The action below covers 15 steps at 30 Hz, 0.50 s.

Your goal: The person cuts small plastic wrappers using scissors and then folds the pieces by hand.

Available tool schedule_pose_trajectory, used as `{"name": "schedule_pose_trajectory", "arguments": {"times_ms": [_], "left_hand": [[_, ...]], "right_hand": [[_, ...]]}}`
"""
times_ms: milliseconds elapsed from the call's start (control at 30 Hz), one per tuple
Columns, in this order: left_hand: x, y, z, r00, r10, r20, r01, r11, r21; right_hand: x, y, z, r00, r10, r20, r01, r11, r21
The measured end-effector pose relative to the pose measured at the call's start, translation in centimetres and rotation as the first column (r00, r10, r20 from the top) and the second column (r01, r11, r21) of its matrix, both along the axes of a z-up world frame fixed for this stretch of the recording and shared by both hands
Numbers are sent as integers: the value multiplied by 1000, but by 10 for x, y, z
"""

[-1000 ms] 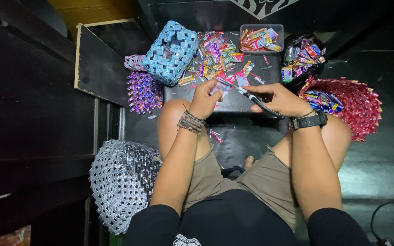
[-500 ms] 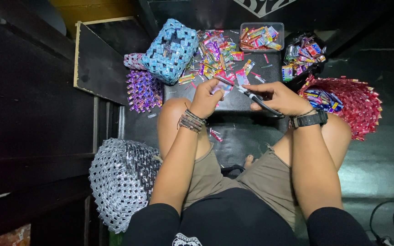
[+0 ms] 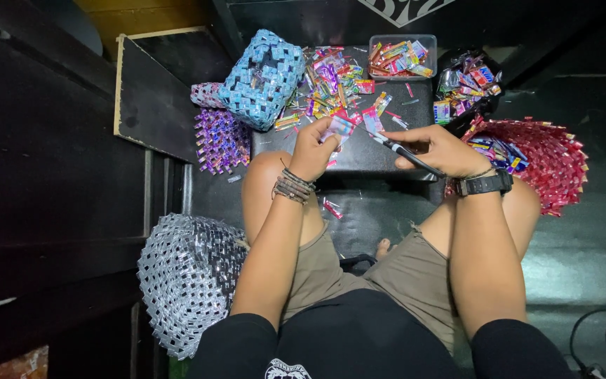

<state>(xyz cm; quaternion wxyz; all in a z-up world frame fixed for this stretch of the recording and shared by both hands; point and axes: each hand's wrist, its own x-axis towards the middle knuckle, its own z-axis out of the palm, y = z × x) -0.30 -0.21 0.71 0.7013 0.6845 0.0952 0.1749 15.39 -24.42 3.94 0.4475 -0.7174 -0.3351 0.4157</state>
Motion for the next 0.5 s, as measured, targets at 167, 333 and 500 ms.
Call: {"name": "schedule_pose_trajectory", "arguments": {"times_ms": [167,333,500], "left_hand": [[3,2,-8,1000,-14,6,14,1000,12],[2,0,-3,1000,-20,9,20,1000,-2],[1,-1,1,1000,-19,21,19,1000,4]], "right_hand": [[-4,1,3,1000,-4,8,4,1000,6],[-5,1,5,999,-13,37,13,1000,-4],[-8,2,10,999,-32,27,32,999,-3]]}}
